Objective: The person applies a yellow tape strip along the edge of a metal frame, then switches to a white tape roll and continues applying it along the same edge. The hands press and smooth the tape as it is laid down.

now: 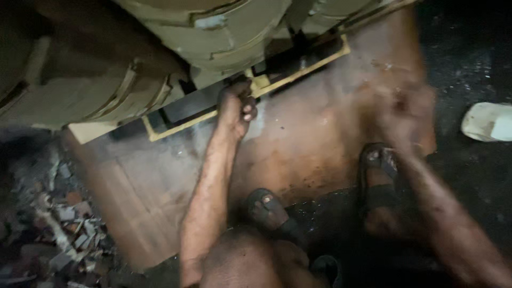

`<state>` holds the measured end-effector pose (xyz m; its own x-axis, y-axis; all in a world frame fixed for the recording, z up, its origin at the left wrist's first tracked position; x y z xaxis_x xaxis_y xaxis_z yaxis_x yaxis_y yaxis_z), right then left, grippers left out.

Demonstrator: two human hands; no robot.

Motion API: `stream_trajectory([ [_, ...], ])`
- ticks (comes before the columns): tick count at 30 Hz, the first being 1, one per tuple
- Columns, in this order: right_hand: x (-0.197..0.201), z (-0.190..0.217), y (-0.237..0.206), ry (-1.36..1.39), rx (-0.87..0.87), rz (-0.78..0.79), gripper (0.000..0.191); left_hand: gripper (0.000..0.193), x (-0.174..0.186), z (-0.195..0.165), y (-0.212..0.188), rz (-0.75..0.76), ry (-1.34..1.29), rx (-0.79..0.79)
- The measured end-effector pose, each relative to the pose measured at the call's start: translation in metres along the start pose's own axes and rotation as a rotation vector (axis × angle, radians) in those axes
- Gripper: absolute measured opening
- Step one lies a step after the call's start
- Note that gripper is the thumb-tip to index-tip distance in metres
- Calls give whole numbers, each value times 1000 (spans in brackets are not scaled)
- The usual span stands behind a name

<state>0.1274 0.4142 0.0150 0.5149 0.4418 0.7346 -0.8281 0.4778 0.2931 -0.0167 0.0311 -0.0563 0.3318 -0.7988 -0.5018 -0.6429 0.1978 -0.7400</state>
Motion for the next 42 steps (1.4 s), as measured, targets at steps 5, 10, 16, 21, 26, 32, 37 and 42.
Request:
stream_trajectory([
  [5,141,-148,-9,-623,-634,-326,118,14,-15,-8,13,128,-120,58],
  [10,178,-158,-11,-608,-1125,-270,81,8,-17,-6,1,89,16,117],
  [16,169,-142,-7,-680,-1060,-197,81,17,-20,-15,-7,140,-29,112],
  [21,170,-164,-9,-569,-1044,-249,112,11,-23,-11,-11,122,-2,103],
  [26,172,-172,3,-547,-1040,-222,123,17,-25,-8,-15,99,-23,111],
  [32,172,-181,3,-586,-1025,-216,115,11,-18,0,-4,117,8,100],
  [37,178,-156,18,-799,-794,-384,109,14,-15,2,2,170,-43,118],
  [42,67,5,44,-277,111,-146,103,16,-19,-1,-2,153,25,118],
])
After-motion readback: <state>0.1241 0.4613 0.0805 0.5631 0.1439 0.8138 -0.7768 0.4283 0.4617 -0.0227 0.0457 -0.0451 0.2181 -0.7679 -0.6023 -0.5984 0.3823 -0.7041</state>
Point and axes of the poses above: each hand's wrist, its own y-axis towards the middle knuckle, its own x-axis out of the back of the hand, z = x × y, the point moved 7 cm from there along y, towards the middle knuckle, and after that the axes turned 6 degrees about -z, right-handed, at the moved point
